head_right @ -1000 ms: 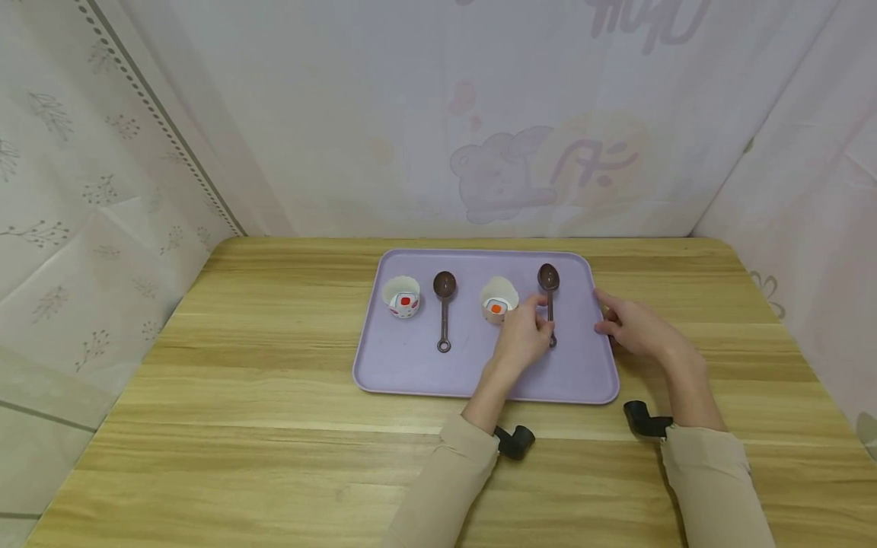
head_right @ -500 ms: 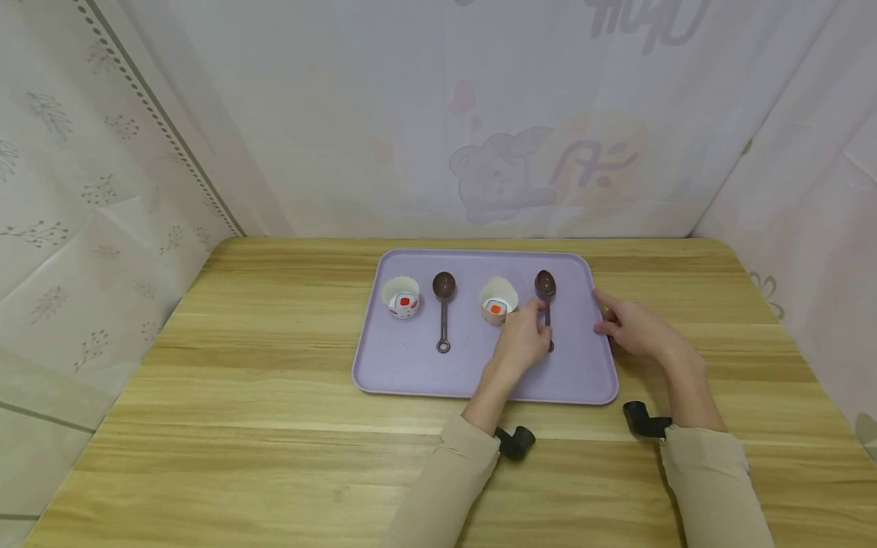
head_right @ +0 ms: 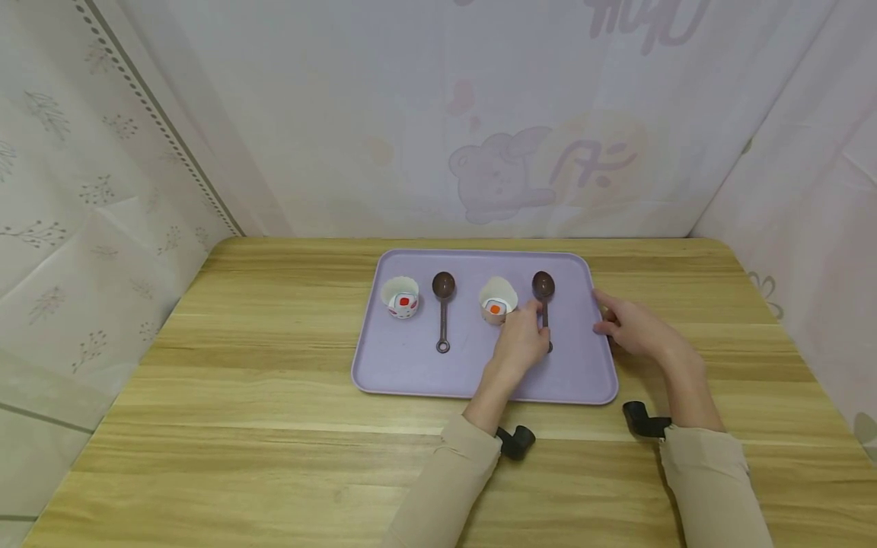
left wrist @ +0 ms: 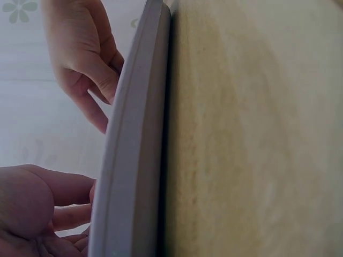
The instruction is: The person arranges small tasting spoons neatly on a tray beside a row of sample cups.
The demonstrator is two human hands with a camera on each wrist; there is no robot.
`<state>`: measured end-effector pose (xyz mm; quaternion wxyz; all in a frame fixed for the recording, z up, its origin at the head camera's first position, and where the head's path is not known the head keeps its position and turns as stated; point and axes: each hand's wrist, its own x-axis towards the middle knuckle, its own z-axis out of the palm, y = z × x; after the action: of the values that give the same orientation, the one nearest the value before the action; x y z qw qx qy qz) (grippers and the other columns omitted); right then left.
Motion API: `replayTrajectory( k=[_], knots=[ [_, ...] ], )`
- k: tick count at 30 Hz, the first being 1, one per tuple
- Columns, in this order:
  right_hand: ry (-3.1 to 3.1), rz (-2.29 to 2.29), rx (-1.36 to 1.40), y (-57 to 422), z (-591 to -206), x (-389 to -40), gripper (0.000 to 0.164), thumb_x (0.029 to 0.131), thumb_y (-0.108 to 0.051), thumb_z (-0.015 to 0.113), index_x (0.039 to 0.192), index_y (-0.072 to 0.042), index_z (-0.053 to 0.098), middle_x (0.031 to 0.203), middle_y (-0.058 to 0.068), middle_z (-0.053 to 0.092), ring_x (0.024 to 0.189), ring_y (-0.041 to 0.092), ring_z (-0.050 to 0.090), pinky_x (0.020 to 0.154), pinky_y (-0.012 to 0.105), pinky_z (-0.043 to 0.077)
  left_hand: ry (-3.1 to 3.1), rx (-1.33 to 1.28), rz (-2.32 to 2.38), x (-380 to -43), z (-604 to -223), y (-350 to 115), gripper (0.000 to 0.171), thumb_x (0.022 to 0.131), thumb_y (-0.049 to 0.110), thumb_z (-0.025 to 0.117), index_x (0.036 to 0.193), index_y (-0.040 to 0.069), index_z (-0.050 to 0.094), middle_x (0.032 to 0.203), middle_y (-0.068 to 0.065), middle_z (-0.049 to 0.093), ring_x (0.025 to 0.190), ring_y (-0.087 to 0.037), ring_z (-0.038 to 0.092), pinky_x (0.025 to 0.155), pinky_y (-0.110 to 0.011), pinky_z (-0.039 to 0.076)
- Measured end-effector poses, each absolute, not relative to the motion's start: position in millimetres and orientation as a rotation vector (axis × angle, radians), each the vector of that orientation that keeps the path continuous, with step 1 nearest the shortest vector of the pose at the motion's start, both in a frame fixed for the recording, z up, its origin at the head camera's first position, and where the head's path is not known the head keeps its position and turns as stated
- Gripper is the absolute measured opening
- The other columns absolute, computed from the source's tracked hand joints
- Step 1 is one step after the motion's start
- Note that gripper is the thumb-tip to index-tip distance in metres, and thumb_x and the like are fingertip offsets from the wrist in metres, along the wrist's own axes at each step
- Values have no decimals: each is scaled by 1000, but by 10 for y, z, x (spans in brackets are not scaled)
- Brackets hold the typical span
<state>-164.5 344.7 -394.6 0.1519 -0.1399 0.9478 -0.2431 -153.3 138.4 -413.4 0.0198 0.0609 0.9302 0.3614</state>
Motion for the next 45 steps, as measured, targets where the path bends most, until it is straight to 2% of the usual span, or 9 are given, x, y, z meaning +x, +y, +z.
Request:
replayTrajectory(
  k=[7,22,32,40,45],
  knots=[
    [2714,-715,-410,3447,-3940,-1640,65,101,-7,60,149,18,24,93,13,65,78,20,58,66,34,49,2890,173,1125,-1532,-4141,1385,33,91,11,73,123,6,66,99,-16,73,85,-27,73,68,-32,58],
    [2708,-739,-403,3438,-3952,-1664,64,101,-5,59,150,17,23,93,13,65,78,20,59,65,32,50,2908,145,1075,-1526,-4124,1394,25,90,13,72,114,7,66,92,-16,73,80,-27,73,62,-33,57],
    [2718,-737,-415,3449,-3969,-1680,64,101,-5,59,149,19,24,92,13,66,76,20,59,64,33,49,2856,174,1022,-1490,-4057,1399,36,93,19,71,125,4,64,98,-18,70,83,-27,71,62,-33,55],
    [2728,-697,-396,3442,-3963,-1697,65,101,-9,60,149,18,25,88,9,63,75,19,55,63,31,46,2852,207,932,-1491,-4024,1398,33,93,23,70,120,5,65,101,-15,68,83,-25,69,64,-32,54],
    [2730,-691,-403,3436,-3954,-1700,67,101,-12,62,148,19,26,86,8,62,73,19,53,62,31,44,2862,212,872,-1490,-3997,1390,37,93,27,70,124,6,65,106,-13,66,87,-24,69,68,-31,54]
  ],
)
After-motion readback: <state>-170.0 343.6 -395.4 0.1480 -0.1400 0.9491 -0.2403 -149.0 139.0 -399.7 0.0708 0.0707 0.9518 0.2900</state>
